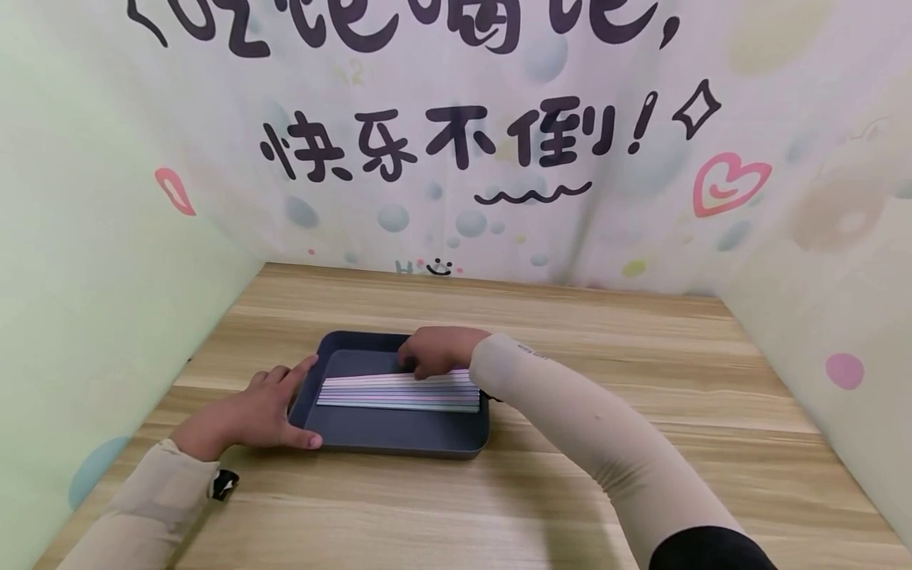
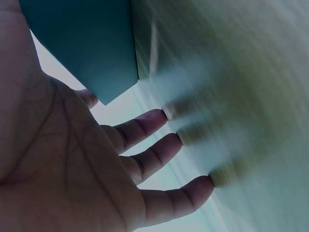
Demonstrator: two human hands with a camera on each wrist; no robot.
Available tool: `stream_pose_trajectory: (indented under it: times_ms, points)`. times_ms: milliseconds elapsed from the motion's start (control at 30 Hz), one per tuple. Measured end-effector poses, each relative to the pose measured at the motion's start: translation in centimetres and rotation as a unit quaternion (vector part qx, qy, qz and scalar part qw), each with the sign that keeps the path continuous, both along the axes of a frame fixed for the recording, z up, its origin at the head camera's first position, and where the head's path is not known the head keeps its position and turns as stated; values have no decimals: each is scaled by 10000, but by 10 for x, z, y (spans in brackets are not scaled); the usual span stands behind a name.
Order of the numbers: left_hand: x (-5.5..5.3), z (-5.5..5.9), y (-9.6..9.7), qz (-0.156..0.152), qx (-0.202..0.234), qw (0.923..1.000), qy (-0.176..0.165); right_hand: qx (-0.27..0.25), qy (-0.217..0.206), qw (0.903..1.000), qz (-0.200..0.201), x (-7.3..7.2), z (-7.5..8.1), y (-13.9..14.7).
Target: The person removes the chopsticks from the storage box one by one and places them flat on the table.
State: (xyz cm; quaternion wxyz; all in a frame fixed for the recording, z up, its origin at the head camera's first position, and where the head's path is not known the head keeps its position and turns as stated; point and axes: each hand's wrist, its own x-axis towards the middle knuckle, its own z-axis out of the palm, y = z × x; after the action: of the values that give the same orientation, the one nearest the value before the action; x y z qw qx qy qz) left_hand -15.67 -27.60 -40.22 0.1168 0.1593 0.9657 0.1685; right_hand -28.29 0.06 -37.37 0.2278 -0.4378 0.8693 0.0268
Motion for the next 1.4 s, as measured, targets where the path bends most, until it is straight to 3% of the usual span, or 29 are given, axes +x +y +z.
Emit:
stream_pose_trajectory:
  times_ms: [267, 500, 767, 1067, 1400]
  points:
    - [-2, -6, -1, 74, 43, 10000, 25, -183, 66, 9998, -88, -2, -6, 0]
    - [0, 2, 1, 46, -33, 10000, -80, -285, 180, 9994, -61, -3, -10, -1]
    - [0, -1, 2, 76, 48, 9999, -52, -269, 253, 9993, -57, -5, -14, -2]
    - [0, 0, 2, 84, 33, 9999, -51, -77, -177, 9993, -327, -5, -2, -4]
    - [1, 1, 3, 50, -17, 9999, -107, -335, -759, 9911, -1043, -3, 2, -6]
